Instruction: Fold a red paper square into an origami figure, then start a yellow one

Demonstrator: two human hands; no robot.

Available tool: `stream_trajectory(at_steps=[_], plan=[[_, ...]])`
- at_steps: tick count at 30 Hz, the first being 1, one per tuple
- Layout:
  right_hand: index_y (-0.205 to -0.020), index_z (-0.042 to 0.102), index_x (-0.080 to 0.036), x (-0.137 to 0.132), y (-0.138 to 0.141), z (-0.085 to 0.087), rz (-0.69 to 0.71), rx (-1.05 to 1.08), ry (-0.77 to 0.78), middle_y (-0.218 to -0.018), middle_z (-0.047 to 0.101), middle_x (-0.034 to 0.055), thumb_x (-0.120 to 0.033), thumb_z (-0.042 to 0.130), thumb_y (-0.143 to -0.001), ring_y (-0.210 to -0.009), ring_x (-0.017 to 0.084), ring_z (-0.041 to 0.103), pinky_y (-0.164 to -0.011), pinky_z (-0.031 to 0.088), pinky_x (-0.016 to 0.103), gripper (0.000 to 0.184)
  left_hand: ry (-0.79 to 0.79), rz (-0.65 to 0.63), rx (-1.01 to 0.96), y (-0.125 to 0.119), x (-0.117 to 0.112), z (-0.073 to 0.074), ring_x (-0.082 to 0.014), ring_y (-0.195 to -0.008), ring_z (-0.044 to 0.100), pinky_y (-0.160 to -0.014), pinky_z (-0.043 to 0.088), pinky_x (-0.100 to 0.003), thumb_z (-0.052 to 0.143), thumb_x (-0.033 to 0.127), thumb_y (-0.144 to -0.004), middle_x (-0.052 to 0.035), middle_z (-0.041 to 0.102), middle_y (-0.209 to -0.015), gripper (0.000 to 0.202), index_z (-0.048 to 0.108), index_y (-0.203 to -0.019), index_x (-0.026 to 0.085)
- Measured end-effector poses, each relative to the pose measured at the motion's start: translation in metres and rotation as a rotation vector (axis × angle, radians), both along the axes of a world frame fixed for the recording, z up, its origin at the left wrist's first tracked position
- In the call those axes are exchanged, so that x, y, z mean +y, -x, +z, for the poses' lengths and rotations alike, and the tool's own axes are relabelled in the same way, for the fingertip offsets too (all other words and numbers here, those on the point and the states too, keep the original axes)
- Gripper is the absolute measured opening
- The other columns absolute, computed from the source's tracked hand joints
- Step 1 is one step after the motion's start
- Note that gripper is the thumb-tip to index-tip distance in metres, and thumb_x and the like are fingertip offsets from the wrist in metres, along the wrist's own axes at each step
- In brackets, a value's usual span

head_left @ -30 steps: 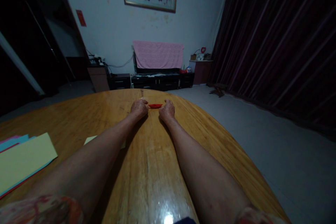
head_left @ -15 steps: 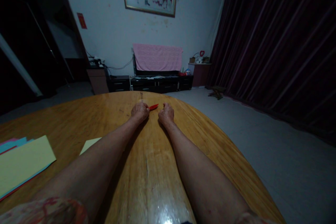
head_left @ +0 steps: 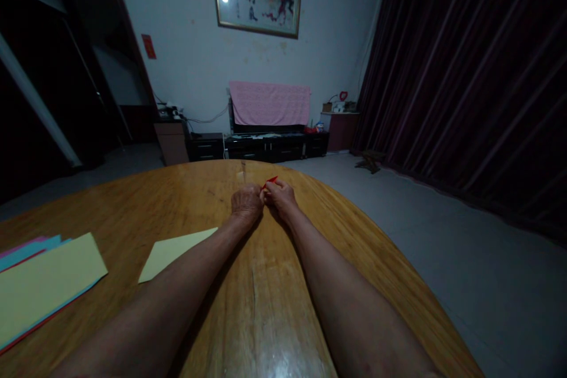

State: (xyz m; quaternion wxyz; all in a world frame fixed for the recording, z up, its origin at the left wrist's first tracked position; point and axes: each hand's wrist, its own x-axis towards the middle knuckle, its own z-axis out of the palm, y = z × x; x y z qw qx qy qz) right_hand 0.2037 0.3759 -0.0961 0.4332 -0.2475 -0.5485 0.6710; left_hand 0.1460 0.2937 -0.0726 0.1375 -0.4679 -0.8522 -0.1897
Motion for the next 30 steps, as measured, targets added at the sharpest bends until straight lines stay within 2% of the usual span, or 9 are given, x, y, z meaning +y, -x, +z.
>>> stream_trajectory(at_steps=[2,5,9,13,18,21,24,26,30], plan=[[-0.084,0.055,-0.018,-0.003,0.0,0.001,0.027,0.083,0.088,-0.055,0.058,-0.0047,-0.02,0.061,-0.066,-0.046,0.01,0.053,-0.046,0.041,0.019,0.019,0.004,-0.025,0.023,-0.002,-0.001,-0.002,-0.0226,-0.085,0.065,-0.068,0.044,-0.029,0.039,0.037,-0.094,-0.0106,0.071,-0.098,0.036,0.071,-0.098,0.02],[-0.088,0.057,-0.017,-0.003,0.0,0.002,0.01,0.125,0.123,-0.055,0.058,-0.0061,-0.015,0.061,-0.06,-0.045,0.009,0.051,-0.046,0.04,0.019,0.028,0.01,-0.062,0.06,-0.002,-0.003,-0.005,-0.0228,-0.086,0.065,-0.067,0.043,-0.03,0.038,0.035,-0.095,-0.0104,0.07,-0.099,0.035,0.069,-0.101,0.02],[-0.095,0.058,-0.016,0.001,0.002,-0.001,-0.031,0.107,0.126,-0.056,0.059,-0.0065,-0.013,0.058,-0.061,-0.045,0.009,0.051,-0.046,0.039,0.019,0.035,0.037,-0.139,0.085,0.001,-0.005,-0.005,-0.0231,-0.087,0.065,-0.069,0.043,-0.03,0.042,0.032,-0.093,-0.0105,0.069,-0.1,0.03,0.067,-0.104,0.019],[-0.103,0.058,-0.016,0.001,0.003,-0.003,-0.012,0.072,0.117,-0.057,0.06,-0.0063,-0.014,0.064,-0.062,-0.048,0.01,0.053,-0.048,0.04,0.019,0.041,0.068,-0.198,0.088,0.003,-0.009,-0.003,-0.0238,-0.087,0.065,-0.07,0.044,-0.031,0.041,0.029,-0.093,-0.0107,0.068,-0.102,0.03,0.068,-0.105,0.019],[-0.088,0.061,-0.015,-0.003,-0.001,0.0,0.057,0.066,0.13,-0.058,0.063,-0.0034,-0.012,0.068,-0.062,-0.05,0.011,0.058,-0.051,0.046,0.02,0.027,0.056,-0.245,0.07,0.005,-0.014,-0.003,-0.024,-0.086,0.065,-0.071,0.045,-0.032,0.043,0.026,-0.09,-0.0105,0.069,-0.101,0.03,0.069,-0.105,0.021],[-0.084,0.06,-0.015,-0.005,-0.003,0.006,0.05,0.053,0.18,-0.055,0.062,-0.0024,-0.008,0.065,-0.066,-0.048,0.01,0.057,-0.049,0.046,0.02,0.02,-0.074,-0.236,0.013,0.012,-0.017,-0.001,-0.0232,-0.085,0.064,-0.073,0.045,-0.032,0.047,0.025,-0.088,-0.0095,0.07,-0.096,0.028,0.071,-0.1,0.021],[-0.086,0.058,-0.014,-0.007,-0.004,0.011,0.03,0.015,0.23,-0.054,0.062,-0.0016,-0.006,0.061,-0.072,-0.044,0.009,0.054,-0.046,0.045,0.018,0.017,-0.356,-0.086,-0.11,0.028,-0.02,0.004,-0.0232,-0.085,0.064,-0.074,0.046,-0.032,0.048,0.022,-0.085,-0.0108,0.07,-0.095,0.029,0.07,-0.104,0.018],[-0.087,0.058,-0.014,-0.009,-0.002,0.013,0.04,-0.006,0.242,-0.054,0.061,-0.0019,-0.006,0.058,-0.074,-0.043,0.008,0.052,-0.044,0.043,0.017,0.015,-0.477,-0.039,-0.253,0.04,-0.023,0.007,-0.0224,-0.083,0.063,-0.075,0.047,-0.032,0.052,0.019,-0.08,-0.0106,0.069,-0.091,0.035,0.067,-0.112,0.015],[-0.081,0.06,-0.014,-0.018,0.002,0.018,0.127,-0.017,0.267,-0.057,0.061,-0.0011,-0.005,0.057,-0.074,-0.046,0.008,0.054,-0.045,0.043,0.016,0.011,-0.583,-0.165,-0.82,0.054,-0.034,0.009,-0.0158,-0.065,0.061,-0.059,0.045,-0.026,0.06,0.017,-0.069,-0.0038,0.066,-0.079,0.045,0.064,-0.114,0.017]])
